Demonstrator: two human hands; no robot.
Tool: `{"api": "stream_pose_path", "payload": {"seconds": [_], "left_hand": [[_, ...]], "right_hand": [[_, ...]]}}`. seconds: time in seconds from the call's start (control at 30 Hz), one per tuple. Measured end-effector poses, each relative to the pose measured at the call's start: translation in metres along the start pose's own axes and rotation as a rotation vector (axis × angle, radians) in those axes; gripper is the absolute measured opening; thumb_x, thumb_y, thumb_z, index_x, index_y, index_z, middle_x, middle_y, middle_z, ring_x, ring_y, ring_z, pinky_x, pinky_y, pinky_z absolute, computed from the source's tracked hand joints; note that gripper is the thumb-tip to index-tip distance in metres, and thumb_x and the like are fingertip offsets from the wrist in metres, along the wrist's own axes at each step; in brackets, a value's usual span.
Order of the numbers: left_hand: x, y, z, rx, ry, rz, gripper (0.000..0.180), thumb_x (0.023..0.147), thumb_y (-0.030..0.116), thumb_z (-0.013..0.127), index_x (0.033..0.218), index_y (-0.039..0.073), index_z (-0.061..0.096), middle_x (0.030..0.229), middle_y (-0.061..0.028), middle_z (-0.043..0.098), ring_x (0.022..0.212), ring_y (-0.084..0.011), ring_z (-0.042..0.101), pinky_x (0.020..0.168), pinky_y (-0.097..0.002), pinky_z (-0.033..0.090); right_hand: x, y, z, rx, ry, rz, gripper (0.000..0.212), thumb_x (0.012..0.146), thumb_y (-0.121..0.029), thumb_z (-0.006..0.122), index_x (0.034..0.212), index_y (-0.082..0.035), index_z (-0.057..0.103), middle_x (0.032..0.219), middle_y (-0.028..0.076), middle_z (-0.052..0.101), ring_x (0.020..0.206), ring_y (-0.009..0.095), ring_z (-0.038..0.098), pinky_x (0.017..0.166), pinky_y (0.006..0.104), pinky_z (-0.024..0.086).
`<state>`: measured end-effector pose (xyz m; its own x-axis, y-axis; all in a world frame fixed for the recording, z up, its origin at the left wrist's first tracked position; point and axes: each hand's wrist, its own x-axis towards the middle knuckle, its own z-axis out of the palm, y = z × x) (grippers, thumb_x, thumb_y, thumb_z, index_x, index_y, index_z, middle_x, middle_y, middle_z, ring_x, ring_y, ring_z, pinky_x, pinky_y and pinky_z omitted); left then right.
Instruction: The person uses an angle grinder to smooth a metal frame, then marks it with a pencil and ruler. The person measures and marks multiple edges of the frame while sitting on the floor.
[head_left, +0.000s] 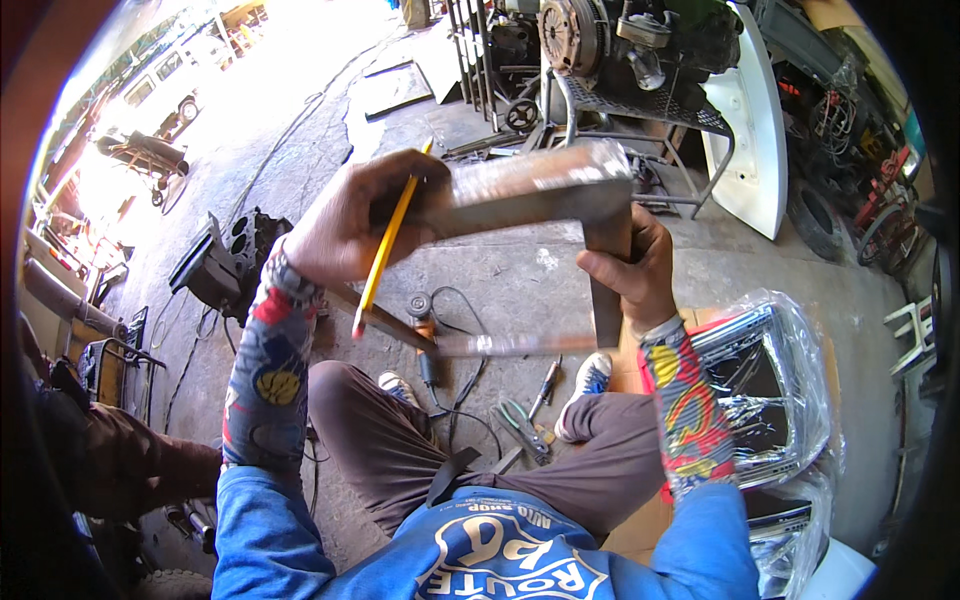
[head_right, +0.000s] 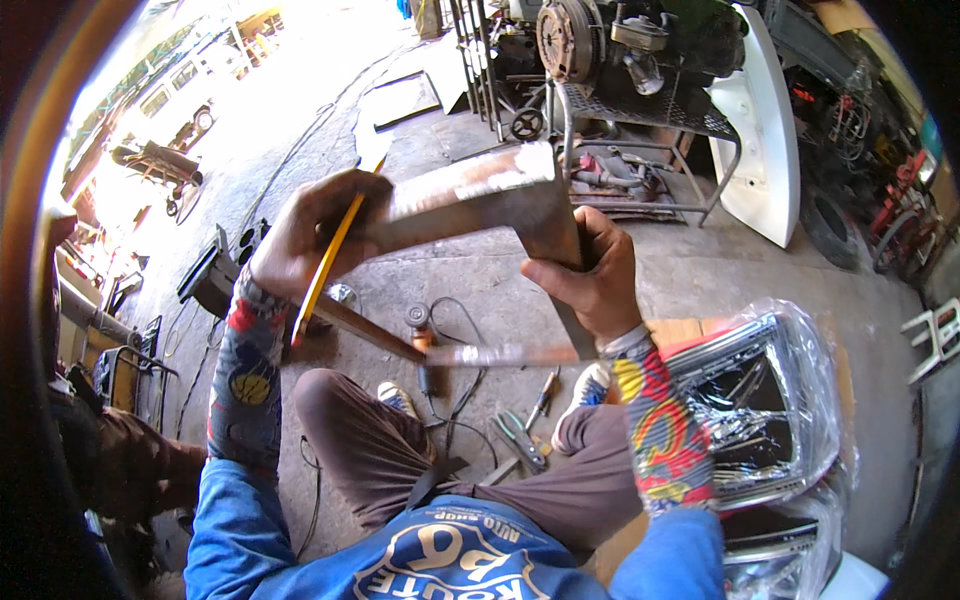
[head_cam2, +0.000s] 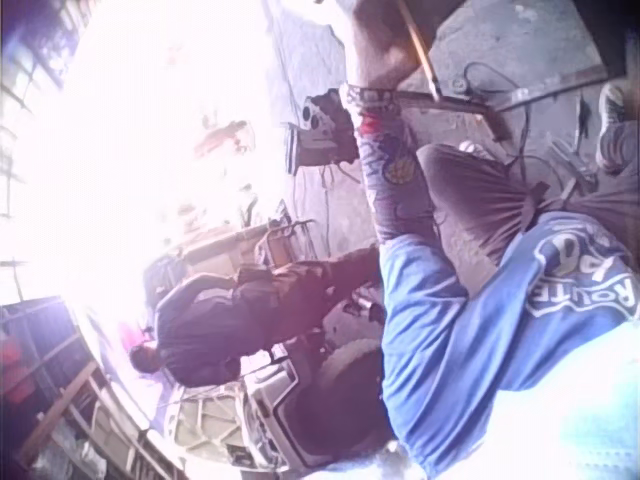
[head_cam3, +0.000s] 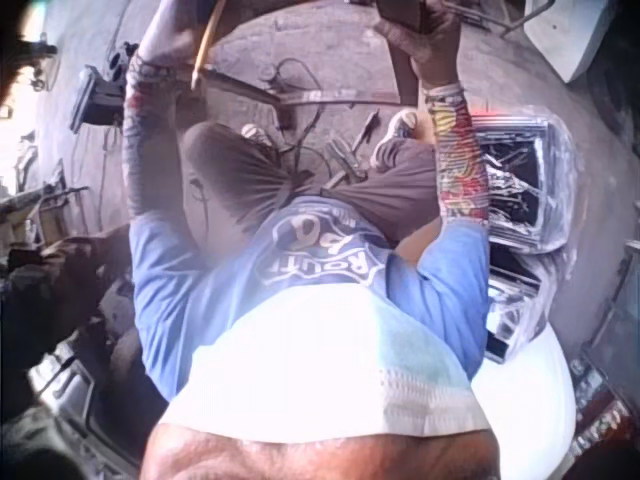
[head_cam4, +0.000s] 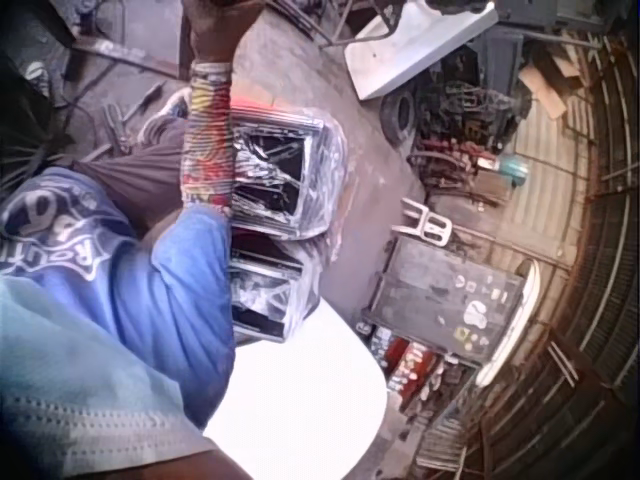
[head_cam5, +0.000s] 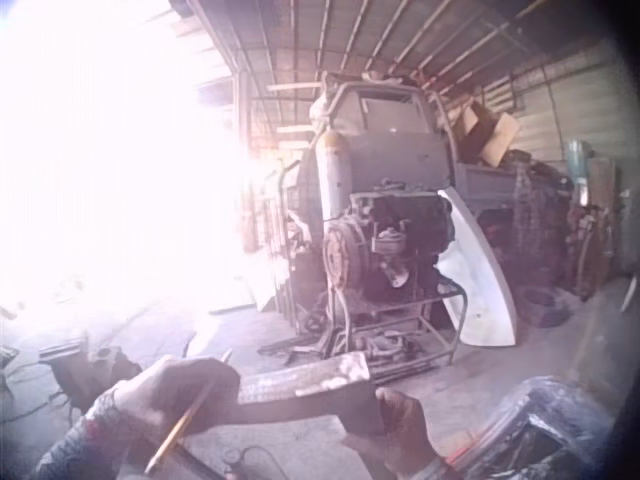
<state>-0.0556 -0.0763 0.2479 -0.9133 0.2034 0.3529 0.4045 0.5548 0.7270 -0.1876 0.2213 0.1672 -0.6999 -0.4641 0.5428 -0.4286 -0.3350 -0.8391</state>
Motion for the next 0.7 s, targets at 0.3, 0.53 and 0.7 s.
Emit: {"api": "stream_pose_path", "payload": {"seconds": [0.3,0.53,0.7], "left_hand": [[-0.018,-0.057,0.047,-0.143,0.641,-0.113,0.029,0.105,0.027,0.059,0.106,-0.001,0.067,0.087,-0.0058,0.07,0.081,-0.0139,0.065,0.078,-0.0297,0.052],[-0.044,-0.043,0.175,-0.376,0.508,-0.444,0.046,0.107,0.043,0.055,0.099,-0.001,0.067,0.078,0.002,0.055,0.073,-0.0086,0.047,0.065,-0.0299,0.042],[-0.001,-0.047,0.14,0.082,0.374,-0.221,0.059,0.106,0.045,0.049,0.082,-0.006,0.066,0.067,-0.027,0.055,0.06,-0.0319,0.059,0.063,-0.045,0.047]], "right_hand": [[-0.006,-0.017,0.093,0.289,0.458,0.298,0.017,0.079,-0.001,0.081,0.091,-0.001,0.071,0.087,0.004,0.073,0.074,0.011,0.067,0.07,0.0251,0.053],[0.004,-0.005,0.121,0.416,0.807,0.178,0.022,0.08,-0.003,0.081,0.098,-0.001,0.067,0.091,0.002,0.069,0.077,0.011,0.061,0.072,0.0272,0.049],[0.011,-0.018,0.106,0.524,1.029,0.13,0.047,0.084,-0.006,0.082,0.125,0.004,0.061,0.114,0.006,0.066,0.097,0.016,0.06,0.087,0.0306,0.049]]}}
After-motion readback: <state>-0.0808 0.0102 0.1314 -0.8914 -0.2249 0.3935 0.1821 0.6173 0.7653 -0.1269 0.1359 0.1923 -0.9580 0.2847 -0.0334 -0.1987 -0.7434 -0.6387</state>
